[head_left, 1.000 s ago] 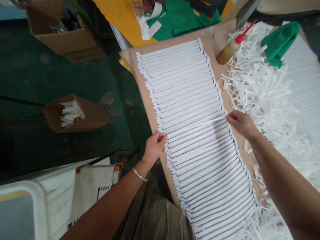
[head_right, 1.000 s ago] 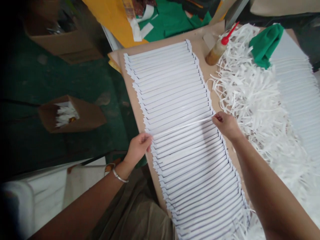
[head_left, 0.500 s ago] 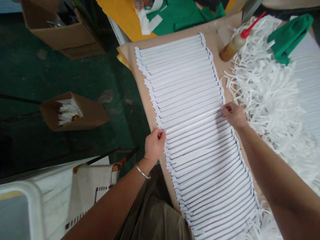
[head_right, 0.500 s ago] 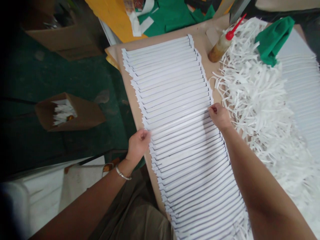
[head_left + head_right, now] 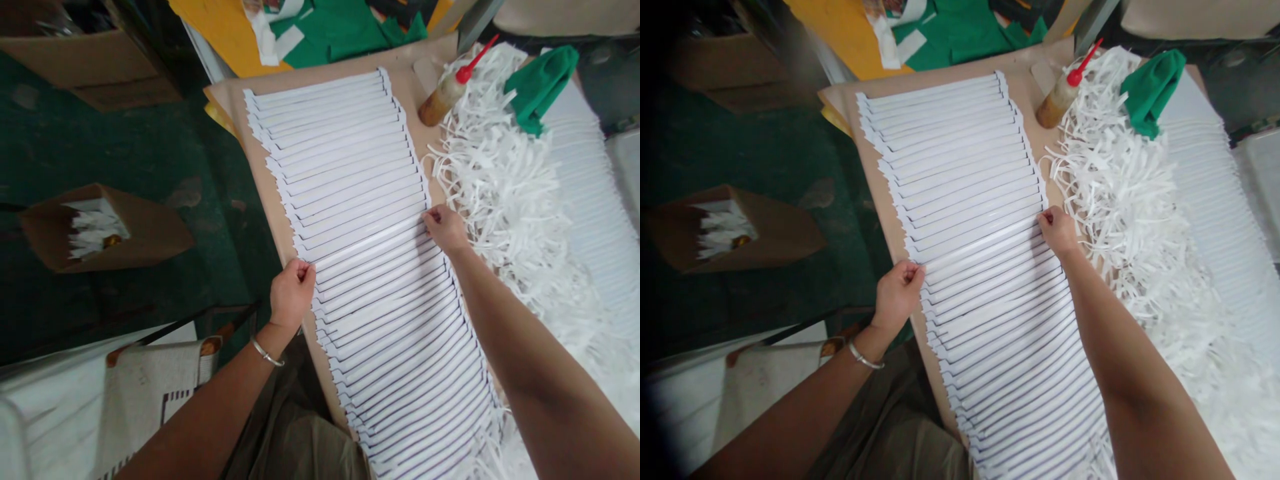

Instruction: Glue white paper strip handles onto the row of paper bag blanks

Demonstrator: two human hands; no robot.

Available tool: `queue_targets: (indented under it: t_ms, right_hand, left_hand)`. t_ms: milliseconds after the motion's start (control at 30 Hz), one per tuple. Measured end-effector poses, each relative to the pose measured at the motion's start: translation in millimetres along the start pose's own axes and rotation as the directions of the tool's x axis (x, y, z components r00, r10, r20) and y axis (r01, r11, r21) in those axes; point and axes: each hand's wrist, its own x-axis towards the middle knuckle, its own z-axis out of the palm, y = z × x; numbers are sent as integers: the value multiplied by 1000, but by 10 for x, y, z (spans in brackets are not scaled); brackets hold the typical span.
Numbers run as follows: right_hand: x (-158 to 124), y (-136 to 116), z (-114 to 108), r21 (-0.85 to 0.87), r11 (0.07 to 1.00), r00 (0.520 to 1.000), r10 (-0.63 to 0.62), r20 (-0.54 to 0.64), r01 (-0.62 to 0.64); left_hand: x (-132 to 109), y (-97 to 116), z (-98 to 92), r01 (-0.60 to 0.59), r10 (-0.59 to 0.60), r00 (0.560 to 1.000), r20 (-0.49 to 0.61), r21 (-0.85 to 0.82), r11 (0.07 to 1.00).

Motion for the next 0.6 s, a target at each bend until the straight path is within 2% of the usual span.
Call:
queue_targets:
  t_ms: [133, 467, 600]
  right_hand:
    - [19, 4, 12, -74, 997, 1000, -6, -16, 5]
    - [24, -8, 19, -127, 992, 1000, -20, -21, 17]
    - [1, -88, 47, -199, 979, 998, -53, -36, 44]
  left_hand:
    - [-7, 69, -11, 34, -34, 999, 2, 56, 998]
    - [-18, 110, -31, 46, -49, 999, 20, 121, 992]
    - [3, 140, -42, 29, -37, 999, 33, 218, 976]
